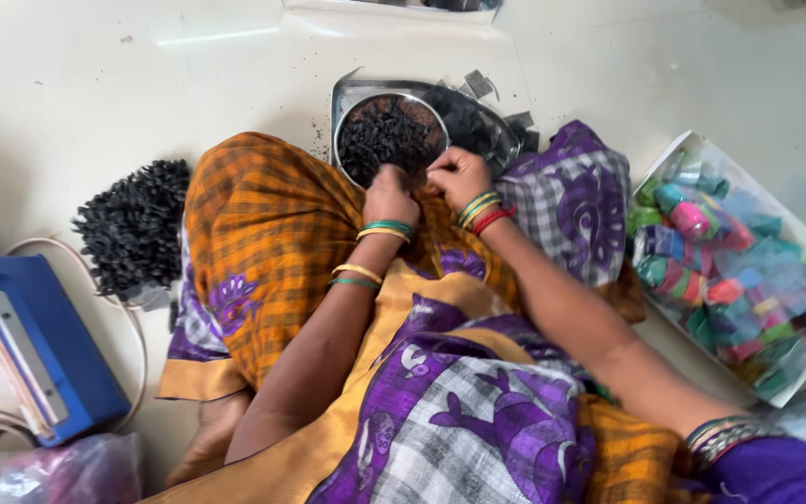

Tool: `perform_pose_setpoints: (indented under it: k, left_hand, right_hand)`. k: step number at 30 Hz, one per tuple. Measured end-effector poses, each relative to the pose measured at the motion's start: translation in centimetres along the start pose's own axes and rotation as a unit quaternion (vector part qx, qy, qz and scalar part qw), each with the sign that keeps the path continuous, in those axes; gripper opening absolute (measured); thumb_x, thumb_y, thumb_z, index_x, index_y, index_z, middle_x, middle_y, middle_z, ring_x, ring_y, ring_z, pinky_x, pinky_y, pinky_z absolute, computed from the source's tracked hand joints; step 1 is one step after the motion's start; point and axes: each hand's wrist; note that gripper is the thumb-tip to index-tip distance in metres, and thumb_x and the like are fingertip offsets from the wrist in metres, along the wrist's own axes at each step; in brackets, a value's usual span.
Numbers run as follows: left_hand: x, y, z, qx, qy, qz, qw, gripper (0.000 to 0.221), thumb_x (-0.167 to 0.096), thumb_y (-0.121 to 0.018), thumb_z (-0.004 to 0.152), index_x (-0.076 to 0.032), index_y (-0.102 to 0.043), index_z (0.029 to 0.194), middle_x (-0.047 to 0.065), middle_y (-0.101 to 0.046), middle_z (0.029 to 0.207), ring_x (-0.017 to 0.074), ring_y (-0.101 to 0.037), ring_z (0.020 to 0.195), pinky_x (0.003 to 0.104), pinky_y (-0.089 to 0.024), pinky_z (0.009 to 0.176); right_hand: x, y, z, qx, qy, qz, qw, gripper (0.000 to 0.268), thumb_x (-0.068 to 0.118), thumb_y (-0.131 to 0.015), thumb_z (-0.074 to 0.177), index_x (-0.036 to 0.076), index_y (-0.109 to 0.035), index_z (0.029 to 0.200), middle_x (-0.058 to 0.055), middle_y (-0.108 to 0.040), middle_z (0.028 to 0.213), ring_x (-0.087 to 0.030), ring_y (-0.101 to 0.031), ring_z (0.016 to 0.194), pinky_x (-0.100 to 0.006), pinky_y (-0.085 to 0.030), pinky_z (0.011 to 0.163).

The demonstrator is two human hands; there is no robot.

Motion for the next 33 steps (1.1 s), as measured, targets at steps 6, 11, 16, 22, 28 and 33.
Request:
perform_pose_setpoints:
  k: [6, 11, 16, 22, 28, 33]
  left_hand:
    - [0.0, -2.9, 0.4, 0.267, -0.093, 0.231, 0.931, 0.032, -0.018, -0.063, 0.091, -0.007, -0.065, 0.12, 0.026, -0.07, 0.111, 0.0426, -0.068, 0.101, 0.051, -0.054, 0.088]
    - [-0.7, -2.4, 1.5, 0.206, 0.041, -0.058, 0.976, 0.027, -0.014, -0.069, 0.085, -0.003, -0.08, 0.107, 0.017, -0.078, 0.094, 0.027, -0.074, 0.086, 0.039, -0.056, 0.079]
    - [-3.4, -0.4, 1.2, 0.206, 0.168, -0.488, 0.832, 0.029, 0.003, -0.068, 0.092, -0.006, -0.072, 0.118, -0.001, -0.069, 0.078, 0.0075, -0.061, 0.065, 0.021, -0.047, 0.055]
    - [-5.6, 1.0, 0.4, 0.236, 0.177, -0.519, 0.802, 0.039, 0.002, -0.062, 0.092, -0.01, -0.071, 0.128, -0.005, -0.075, 0.089, 0.0029, -0.059, 0.065, 0.019, -0.042, 0.051]
    - [-7.2, 2.1, -0.3, 0.215, 0.22, -0.543, 0.781, 0.023, -0.007, -0.066, 0.098, -0.006, -0.074, 0.12, 0.0, -0.075, 0.091, 0.0065, -0.062, 0.065, 0.021, -0.048, 0.054]
    - [-5.4, 1.7, 0.2, 0.237, 0.182, -0.518, 0.802, 0.018, -0.014, -0.069, 0.098, -0.009, -0.076, 0.114, -0.003, -0.068, 0.079, 0.0046, -0.054, 0.059, 0.02, -0.041, 0.05]
  right_hand:
    - [-2.5, 1.0, -0.6, -0.067, -0.028, 0.084, 0.994, 0.011, -0.01, -0.066, 0.086, 0.001, -0.064, 0.087, -0.01, -0.071, 0.079, -0.017, -0.071, 0.065, -0.029, -0.06, 0.06]
    - [-1.3, 1.9, -1.2, -0.051, -0.024, 0.198, 0.979, 0.013, -0.012, -0.065, 0.087, 0.0, -0.065, 0.093, -0.011, -0.072, 0.085, -0.019, -0.074, 0.071, -0.03, -0.062, 0.066]
    - [0.8, 2.0, -2.0, -0.047, -0.049, 0.258, 0.964, 0.012, -0.01, -0.065, 0.092, 0.001, -0.068, 0.096, -0.011, -0.074, 0.09, -0.019, -0.074, 0.08, -0.03, -0.062, 0.072]
    - [2.1, 2.3, -2.2, -0.042, -0.074, 0.354, 0.931, 0.014, -0.009, -0.069, 0.091, 0.003, -0.068, 0.098, -0.011, -0.074, 0.091, -0.02, -0.074, 0.08, -0.032, -0.062, 0.073]
    - [3.3, 2.6, -2.2, -0.025, -0.111, 0.361, 0.926, 0.014, -0.007, -0.07, 0.092, 0.004, -0.066, 0.099, -0.01, -0.074, 0.093, -0.02, -0.073, 0.081, -0.032, -0.062, 0.072]
    - [3.0, 2.8, -2.0, 0.008, -0.143, 0.342, 0.929, 0.022, -0.007, -0.073, 0.089, 0.006, -0.062, 0.102, -0.008, -0.073, 0.094, -0.019, -0.071, 0.077, -0.03, -0.059, 0.068]
Point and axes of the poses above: each hand's wrist, its own z-axis towards the middle knuckle, its own y-axis out of the back of the hand, x = y × z
